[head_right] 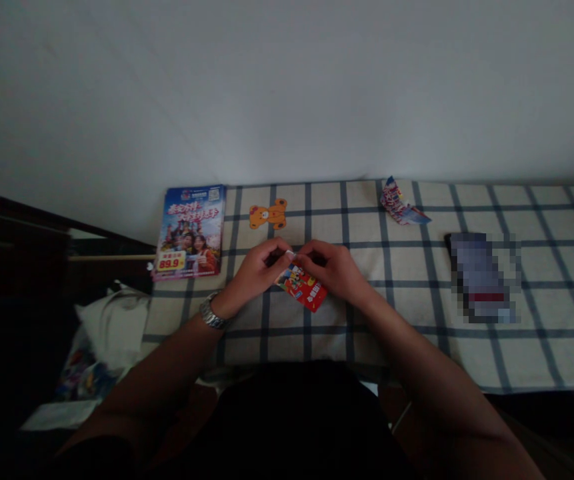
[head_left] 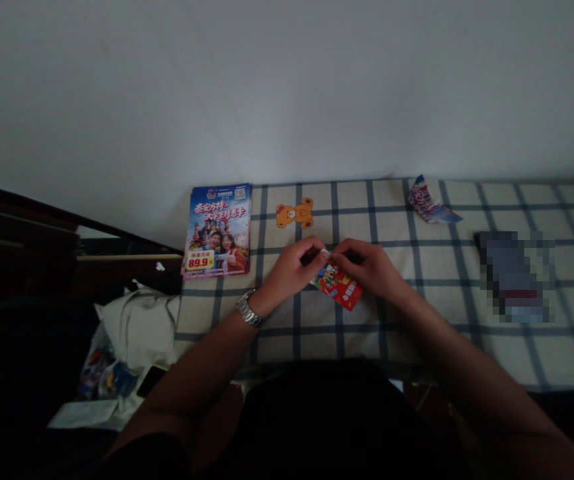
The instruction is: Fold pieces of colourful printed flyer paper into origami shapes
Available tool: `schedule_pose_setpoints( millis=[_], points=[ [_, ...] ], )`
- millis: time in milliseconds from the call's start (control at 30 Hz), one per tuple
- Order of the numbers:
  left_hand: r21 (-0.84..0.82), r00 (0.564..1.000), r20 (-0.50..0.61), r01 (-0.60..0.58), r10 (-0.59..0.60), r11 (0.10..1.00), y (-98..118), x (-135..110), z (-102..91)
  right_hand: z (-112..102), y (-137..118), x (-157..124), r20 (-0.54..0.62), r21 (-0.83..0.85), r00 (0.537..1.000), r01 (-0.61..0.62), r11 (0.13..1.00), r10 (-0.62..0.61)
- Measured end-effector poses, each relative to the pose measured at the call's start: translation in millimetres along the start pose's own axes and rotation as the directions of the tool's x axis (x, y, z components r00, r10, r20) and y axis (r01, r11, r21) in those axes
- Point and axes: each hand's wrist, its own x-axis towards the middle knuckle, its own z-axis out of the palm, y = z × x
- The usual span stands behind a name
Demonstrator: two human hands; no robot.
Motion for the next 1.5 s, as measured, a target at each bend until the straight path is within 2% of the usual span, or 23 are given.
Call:
schedule_pose_setpoints(
  millis=[233,500,767,967,1167,1500],
  points=[
    [0.121,0.997,-0.015,-0.068,0.070,0.990,0.9,0.9,-0.9,0.5,4.5,1.1,0.024,-0.007,0.999,-0.024,1.000,0.024],
    [0.115,0.997,-0.042,-0.059,0.064,0.992,1.5,2.2,-4.7,-7.3,4.1,2.0,0.075,-0.022,0.996,-0.055,0.998,0.057],
    [0.123,0.998,-0.044,-0.048,0.054,0.991,3.3,3.0,-5.7,-9.4,5.6,1.7,0.063,-0.051,0.998,-0.026,0.998,0.029],
    [0.142,0.997,-0.051,-0.044,0.052,0.989,1.6,4.2,-8.3,-15.9,6.4,0.1,0.142,-0.054,0.986,-0.076,0.996,0.083],
    [0.128,0.997,-0.059,-0.049,0.056,0.991,1.4,4.4,-9.7,-17.7,5.3,-0.4,0.122,-0.064,0.989,-0.078,0.995,0.085],
    [0.074,0.997,-0.069,-0.025,0.030,0.997,0.6,5.2,-11.4,-29.5,3.0,-0.4,0.215,-0.087,0.974,-0.059,0.994,0.077]
  ],
)
